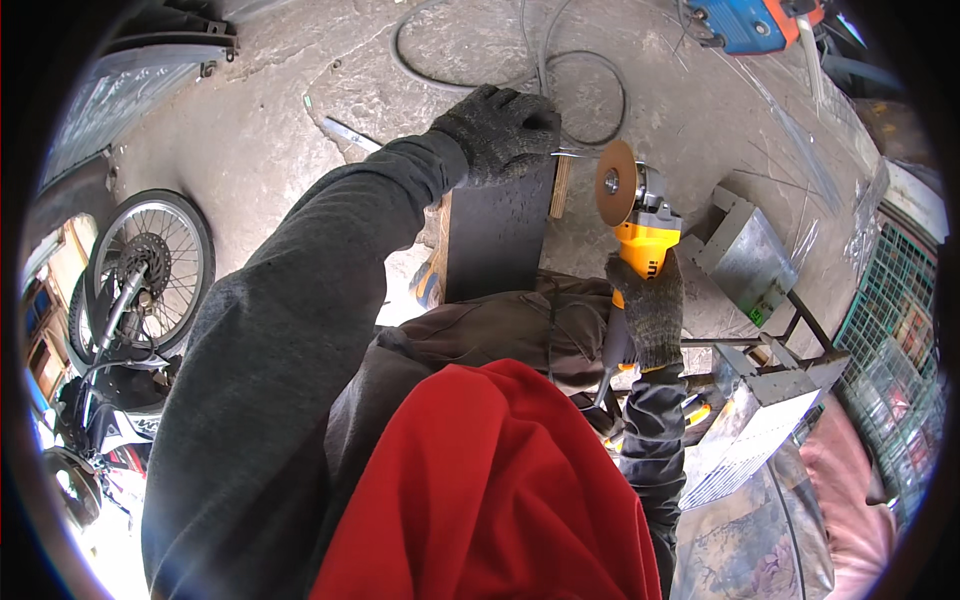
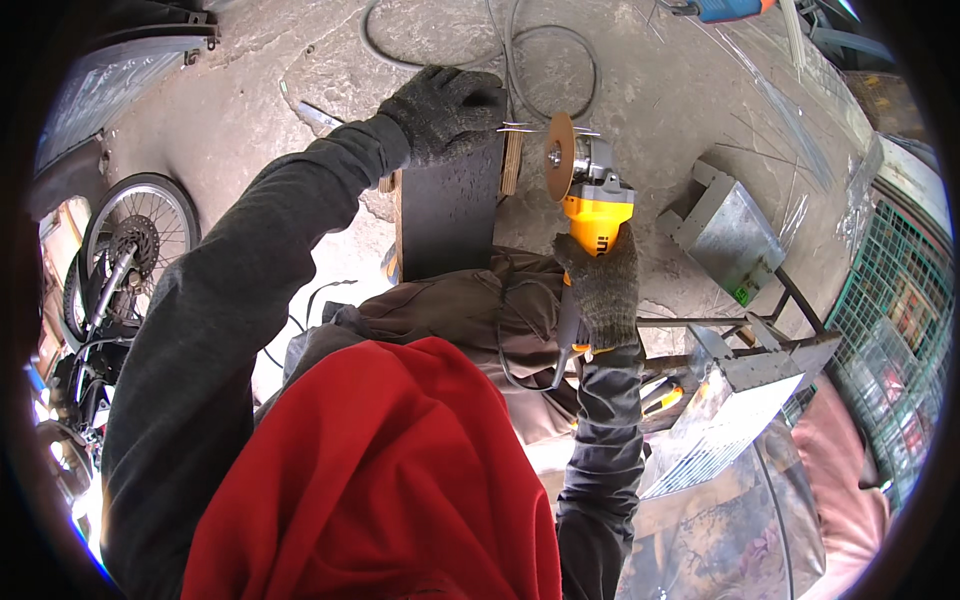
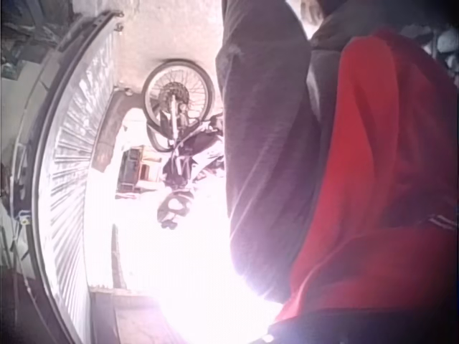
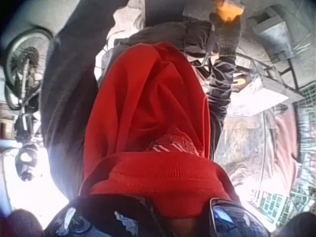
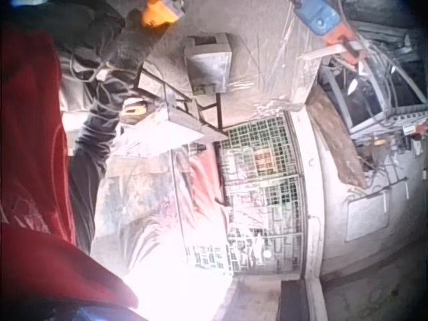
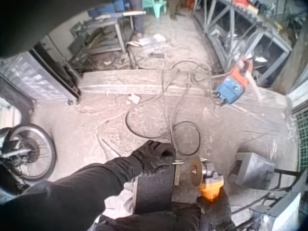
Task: Bending metal rods and using an angle grinder to cut and smooth parts for a metal grate assembly.
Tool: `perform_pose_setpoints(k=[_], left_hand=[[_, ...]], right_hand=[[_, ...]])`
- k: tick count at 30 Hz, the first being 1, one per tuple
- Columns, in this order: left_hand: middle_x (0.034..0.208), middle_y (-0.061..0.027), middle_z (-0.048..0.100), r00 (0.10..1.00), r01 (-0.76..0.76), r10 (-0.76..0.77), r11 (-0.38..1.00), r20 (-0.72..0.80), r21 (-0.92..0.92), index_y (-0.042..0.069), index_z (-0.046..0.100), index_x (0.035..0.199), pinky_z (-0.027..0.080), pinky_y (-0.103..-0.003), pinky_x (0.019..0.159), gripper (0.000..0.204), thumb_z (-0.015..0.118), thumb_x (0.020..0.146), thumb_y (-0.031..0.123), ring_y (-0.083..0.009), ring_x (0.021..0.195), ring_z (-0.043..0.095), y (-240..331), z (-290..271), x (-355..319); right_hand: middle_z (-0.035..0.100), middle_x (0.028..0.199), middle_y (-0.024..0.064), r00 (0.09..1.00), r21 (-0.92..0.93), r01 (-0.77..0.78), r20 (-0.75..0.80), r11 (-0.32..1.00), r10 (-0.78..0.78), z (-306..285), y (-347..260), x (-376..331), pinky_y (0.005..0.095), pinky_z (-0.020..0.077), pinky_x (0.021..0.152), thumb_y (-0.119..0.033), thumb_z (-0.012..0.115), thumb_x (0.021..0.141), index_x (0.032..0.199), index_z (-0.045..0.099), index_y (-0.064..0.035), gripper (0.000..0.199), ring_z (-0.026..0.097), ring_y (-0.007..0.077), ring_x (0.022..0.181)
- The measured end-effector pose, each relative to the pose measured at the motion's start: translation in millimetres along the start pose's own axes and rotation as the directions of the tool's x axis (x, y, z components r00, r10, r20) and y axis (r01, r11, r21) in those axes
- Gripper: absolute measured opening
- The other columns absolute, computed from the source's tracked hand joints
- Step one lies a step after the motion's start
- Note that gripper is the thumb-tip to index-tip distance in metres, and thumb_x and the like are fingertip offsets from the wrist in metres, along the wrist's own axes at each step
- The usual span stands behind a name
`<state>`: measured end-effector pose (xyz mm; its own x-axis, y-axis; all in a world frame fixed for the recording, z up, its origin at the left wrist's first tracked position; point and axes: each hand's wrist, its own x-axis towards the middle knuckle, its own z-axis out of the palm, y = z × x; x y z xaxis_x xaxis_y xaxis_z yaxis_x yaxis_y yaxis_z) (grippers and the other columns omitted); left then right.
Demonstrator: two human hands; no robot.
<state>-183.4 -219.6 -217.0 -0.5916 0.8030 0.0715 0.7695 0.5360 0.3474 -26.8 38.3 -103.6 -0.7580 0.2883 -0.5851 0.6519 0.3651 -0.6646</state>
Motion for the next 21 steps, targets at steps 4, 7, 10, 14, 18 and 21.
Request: perform_pose_setpoints(k=[4,7,10,14,18,21], left_hand=[[0.143,-0.0051,0.047,0.999,0.005,-0.005,1.000,0.031,0.011,0.035,0.064,0.118,0.038,-0.049,0.106,0.034,0.065,0.085,0.039,-0.0288,0.126,0.050,-0.2,-0.5,-0.7],[0.142,-0.0040,0.047,1.000,0.007,-0.007,1.000,0.020,0.006,0.034,0.064,0.119,0.038,-0.048,0.106,0.033,0.064,0.085,0.039,-0.0279,0.125,0.051,0.5,-1.3,0.8],[0.141,-0.0028,0.047,0.999,0.015,-0.015,1.000,-0.030,0.003,0.033,0.063,0.119,0.038,-0.048,0.105,0.033,0.063,0.086,0.037,-0.0270,0.124,0.051,1.9,-1.2,1.5],[0.140,-0.0022,0.047,0.999,0.030,-0.030,1.000,0.035,-0.006,0.033,0.063,0.119,0.038,-0.048,0.106,0.032,0.063,0.087,0.036,-0.0266,0.124,0.051,5.7,-6.4,4.4],[0.141,-0.0044,0.048,0.999,0.014,-0.014,1.000,0.048,-0.006,0.033,0.064,0.119,0.039,-0.049,0.106,0.033,0.066,0.086,0.036,-0.0291,0.126,0.050,3.9,-6.8,2.1],[0.140,-0.0064,0.049,0.999,0.014,-0.014,1.000,0.029,-0.010,0.033,0.066,0.118,0.040,-0.050,0.106,0.032,0.067,0.086,0.037,-0.0314,0.126,0.050,3.8,-2.8,2.0]], right_hand=[[0.063,0.086,0.0067,1.000,-0.023,-0.024,0.010,0.999,0.024,2.8,1.7,2.7,0.0308,0.0513,0.063,-0.019,0.078,0.074,0.110,0.055,-0.0033,0.045,0.063,0.0157,0.070],[0.063,0.084,0.0066,1.000,-0.011,-0.007,0.007,1.000,0.007,3.8,2.2,3.0,0.0313,0.0512,0.063,-0.020,0.078,0.074,0.109,0.055,-0.0035,0.045,0.063,0.0157,0.069],[0.063,0.083,0.0066,1.000,0.006,0.002,0.011,1.000,-0.002,3.6,-1.0,3.1,0.0317,0.0512,0.062,-0.022,0.078,0.074,0.109,0.055,-0.0037,0.045,0.063,0.0157,0.068],[0.063,0.083,0.0067,1.000,-0.046,-0.007,0.007,0.999,0.007,2.3,3.9,4.8,0.0317,0.0513,0.062,-0.025,0.078,0.075,0.108,0.055,-0.0039,0.045,0.063,0.0155,0.068],[0.064,0.084,0.0071,0.999,-0.034,-0.022,0.026,0.999,0.023,3.0,3.0,5.4,0.0315,0.0514,0.062,-0.025,0.078,0.075,0.108,0.055,-0.0035,0.046,0.063,0.0154,0.068],[0.064,0.084,0.0074,0.999,-0.024,-0.040,0.028,0.999,0.041,2.6,1.6,5.3,0.0313,0.0516,0.061,-0.025,0.078,0.075,0.109,0.055,-0.0032,0.047,0.064,0.0155,0.068]])
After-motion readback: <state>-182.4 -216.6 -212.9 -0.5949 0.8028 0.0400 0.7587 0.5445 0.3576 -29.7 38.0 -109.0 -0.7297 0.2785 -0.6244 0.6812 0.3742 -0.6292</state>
